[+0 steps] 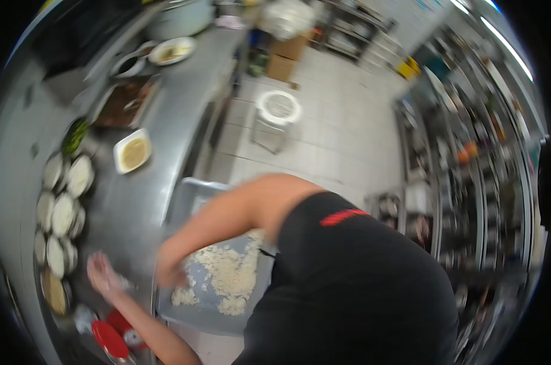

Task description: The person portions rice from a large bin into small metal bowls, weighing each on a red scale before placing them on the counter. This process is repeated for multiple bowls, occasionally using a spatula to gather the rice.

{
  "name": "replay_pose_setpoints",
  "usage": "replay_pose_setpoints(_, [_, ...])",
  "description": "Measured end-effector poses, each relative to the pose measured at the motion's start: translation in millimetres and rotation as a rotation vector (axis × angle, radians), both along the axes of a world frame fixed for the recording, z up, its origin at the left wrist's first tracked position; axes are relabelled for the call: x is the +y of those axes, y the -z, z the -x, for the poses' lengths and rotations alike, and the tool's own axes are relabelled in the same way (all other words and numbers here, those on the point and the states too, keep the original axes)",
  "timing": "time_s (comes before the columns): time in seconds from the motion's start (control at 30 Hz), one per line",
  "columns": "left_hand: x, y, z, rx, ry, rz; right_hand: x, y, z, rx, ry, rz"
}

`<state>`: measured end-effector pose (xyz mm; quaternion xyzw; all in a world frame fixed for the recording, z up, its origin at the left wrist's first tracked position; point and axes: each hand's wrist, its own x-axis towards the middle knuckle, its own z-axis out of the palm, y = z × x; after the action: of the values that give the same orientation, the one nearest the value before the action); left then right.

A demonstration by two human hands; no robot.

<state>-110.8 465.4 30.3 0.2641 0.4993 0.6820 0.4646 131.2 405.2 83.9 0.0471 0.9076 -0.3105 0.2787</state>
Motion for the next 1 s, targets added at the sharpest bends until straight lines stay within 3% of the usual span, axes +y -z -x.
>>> replay_pose_setpoints(0.03, [-46.0, -41.3, -36.9, 0.119, -0.107, 0.107, 17.8, -19.4, 23.1, -0.049, -0.024, 0.049])
replay_pose_setpoints(0.13, [-125.3, -22.2, -9.3, 0.198, -0.158, 0.131, 22.4, -52.6, 98.6, -0.006, -0.093, 0.055])
replay_pose_setpoints(0.3, [-241.5, 3.0, 10.7, 0.226, -0.324, 0.204, -32.1, -81.1, 197.2, 0.089, -0.343, 0.003])
replay_pose_setpoints(0.47, [-307.6, 53.5, 22.7, 0.127, -0.466, 0.185, -55.5, -17.3, 177.2, 0.045, -0.463, -0.026])
replay_pose_setpoints(0.53, [-321.7, 54.8, 46.2, 0.116, -0.748, 0.107, -60.1, 6.6, 129.8, 0.044, -0.451, -0.012])
replay_pose_setpoints(0.57, [-317.1, 34.3, 62.8, -0.011, -0.862, 0.14, -55.2, 7.8, 105.6, 0.061, -0.399, -0.009])
replay_pose_setpoints(0.6, [-311.7, 37.4, 91.2, 0.131, -0.988, 0.146, -52.0, -22.1, 68.7, 0.08, -0.264, -0.015])
replay_pose_setpoints(0.63, [-304.5, 32.5, 116.4, 0.181, -1.097, 0.104, -45.4, -7.5, 42.6, 0.118, -0.145, 0.097])
replay_pose_setpoints(0.67, [-299.1, 34.7, 150.3, 0.28, -1.174, 0.126, -43.7, 14.4, 17.9, 0.064, 0.007, 0.118])
replay_pose_setpoints(0.7, [-300.4, 44.5, 180.5, 0.371, -1.224, 0.149, -49.6, 72.6, -8.0, 0.153, -0.012, 0.156])
replay_pose_setpoints(0.73, [-298.0, 41.7, 211.6, 0.793, -1.263, 0.328, -54.5, 94.6, -24.7, -0.006, -0.008, -0.012])
replay_pose_setpoints(0.77, [-294.6, 40.4, 238.3, 1.214, -1.249, 0.508, -64.0, 98.4, -42.3, -0.07, 0.048, -0.044])
replay_pose_setpoints(0.83, [-286.5, 26.8, 270.9, 1.378, -1.077, 0.839, -79.3, 143.2, -72.2, -0.133, 0.223, -0.067])
replay_pose_setpoints(0.87, [-293.5, 73.2, 341.1, 1.637, -0.824, 0.925, -85.6, 184.1, -88.1, -0.145, 0.114, -0.111])
replay_pose_setpoints(0.93, [-298.0, 55.9, 373.0, 2.451, -0.111, 1.035, -121.1, 279.3, -130.6, -0.201, 0.033, -0.154])
replay_pose_setpoints(0.97, [-290.1, 53.0, 380.8, 2.145, -0.245, 1.035, -125.0, 313.6, -147.5, -0.228, 0.041, -0.162])
replay_pose_setpoints(1.0, [-282.8, 50.0, 388.4, 1.827, -0.407, 0.967, -130.5, 302.1, -134.7, -0.356, 0.312, -0.14])
